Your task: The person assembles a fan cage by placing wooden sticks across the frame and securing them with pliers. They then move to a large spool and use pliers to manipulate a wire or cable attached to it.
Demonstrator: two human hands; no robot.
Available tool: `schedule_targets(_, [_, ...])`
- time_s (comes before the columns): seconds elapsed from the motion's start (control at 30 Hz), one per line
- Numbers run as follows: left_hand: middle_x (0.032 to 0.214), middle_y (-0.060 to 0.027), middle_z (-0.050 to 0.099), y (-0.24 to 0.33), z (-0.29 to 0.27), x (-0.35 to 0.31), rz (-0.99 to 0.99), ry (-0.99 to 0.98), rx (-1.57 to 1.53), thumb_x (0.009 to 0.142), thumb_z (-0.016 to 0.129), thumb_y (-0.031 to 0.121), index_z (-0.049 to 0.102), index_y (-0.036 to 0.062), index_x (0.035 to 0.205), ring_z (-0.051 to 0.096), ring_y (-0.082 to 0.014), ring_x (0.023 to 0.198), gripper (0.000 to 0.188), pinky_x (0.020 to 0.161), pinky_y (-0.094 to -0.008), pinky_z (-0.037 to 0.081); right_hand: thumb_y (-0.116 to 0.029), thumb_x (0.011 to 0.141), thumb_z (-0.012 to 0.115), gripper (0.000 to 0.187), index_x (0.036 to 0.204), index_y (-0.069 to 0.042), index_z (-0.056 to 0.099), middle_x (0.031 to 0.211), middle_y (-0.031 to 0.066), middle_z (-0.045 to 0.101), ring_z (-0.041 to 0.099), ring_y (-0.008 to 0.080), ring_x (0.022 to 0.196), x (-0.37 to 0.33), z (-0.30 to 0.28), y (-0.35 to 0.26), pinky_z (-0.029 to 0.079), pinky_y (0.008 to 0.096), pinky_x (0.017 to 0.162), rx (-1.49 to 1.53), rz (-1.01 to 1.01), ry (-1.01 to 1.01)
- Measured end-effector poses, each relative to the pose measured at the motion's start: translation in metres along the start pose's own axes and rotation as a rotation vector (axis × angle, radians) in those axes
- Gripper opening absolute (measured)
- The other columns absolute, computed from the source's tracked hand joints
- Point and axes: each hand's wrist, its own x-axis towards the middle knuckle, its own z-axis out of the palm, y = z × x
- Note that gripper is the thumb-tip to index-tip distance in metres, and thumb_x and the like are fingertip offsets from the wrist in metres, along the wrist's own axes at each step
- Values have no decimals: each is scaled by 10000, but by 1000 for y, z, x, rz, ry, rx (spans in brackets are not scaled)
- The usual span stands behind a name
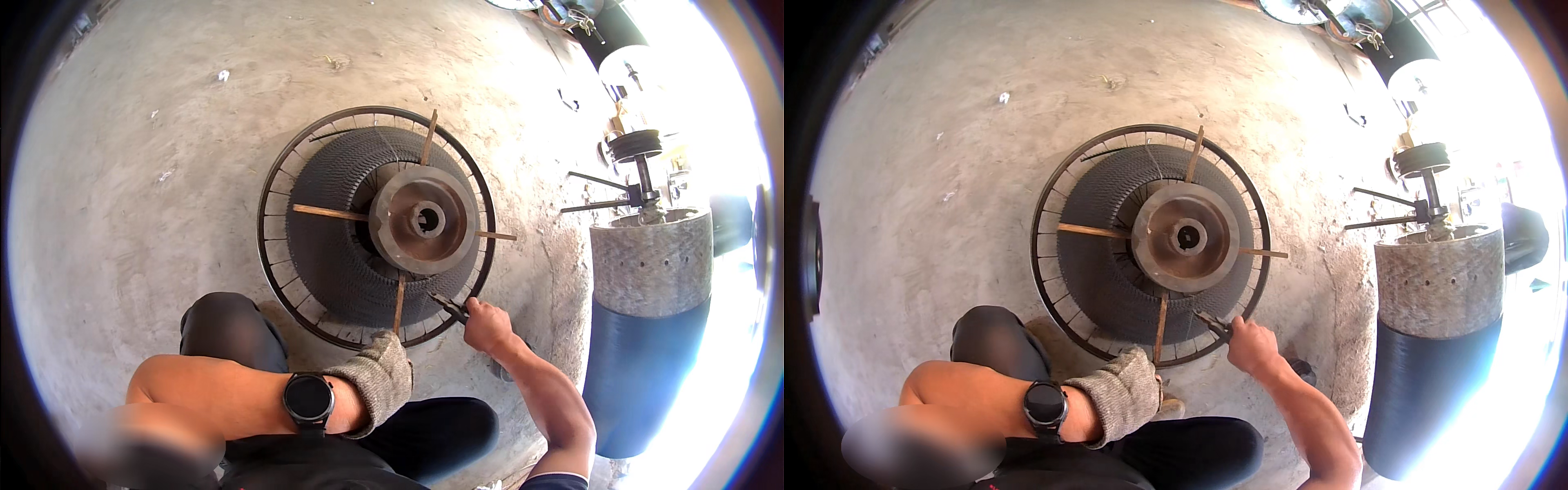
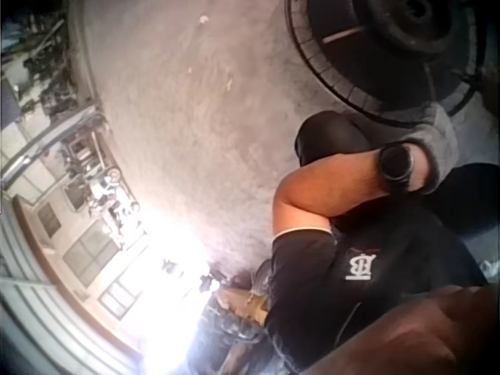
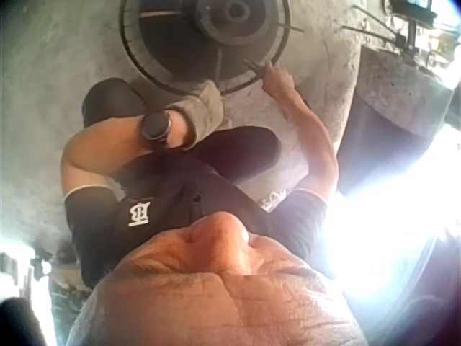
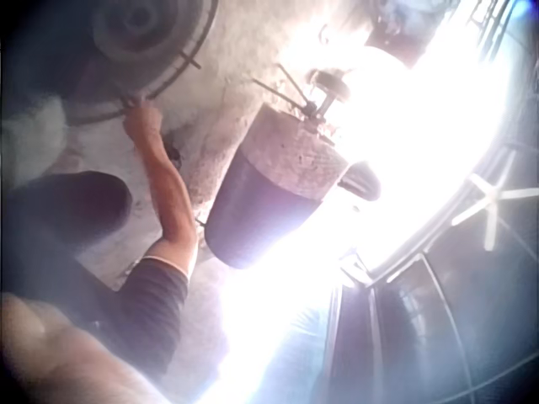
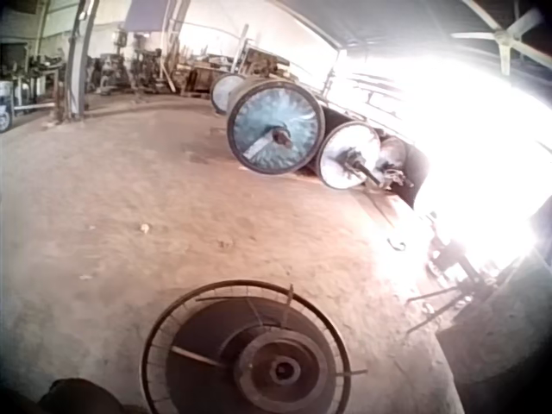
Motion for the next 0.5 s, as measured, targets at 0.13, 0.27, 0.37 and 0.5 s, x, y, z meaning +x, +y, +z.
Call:
schedule_targets(0.13, [731,-72,674,4,4,1,-10,-15,-20,870,544,220,739,80,867,635,-252,701,241,614,-422,401,-135,894,521,165,1005,-25,572,949,182,640,675,362,894,1,-7,1,558,459,766,-146,-12,86])
schedule_targets(0.27, [743,-68,677,3,6,3,-2,-40,-47,869,544,218,738,82,875,639,-251,718,237,617,-425,398,-144,877,531,167,982,-24,580,929,187,655,678,374,889,2,-11,6,556,470,757,-150,-88,172])
schedule_targets(0.37, [746,-68,678,3,3,1,-21,-50,-53,871,542,220,735,84,878,640,-249,718,236,616,-425,396,-137,828,557,198,992,-28,578,926,214,672,676,399,890,-7,-2,5,546,491,766,32,25,0])
schedule_targets(0.5, [744,-81,676,-1,-1,-4,-43,-79,-50,882,532,212,728,71,886,632,-250,696,241,609,-430,396,-114,781,558,226,991,-44,605,945,228,682,671,423,886,-31,19,1,535,500,803,131,82,-136])
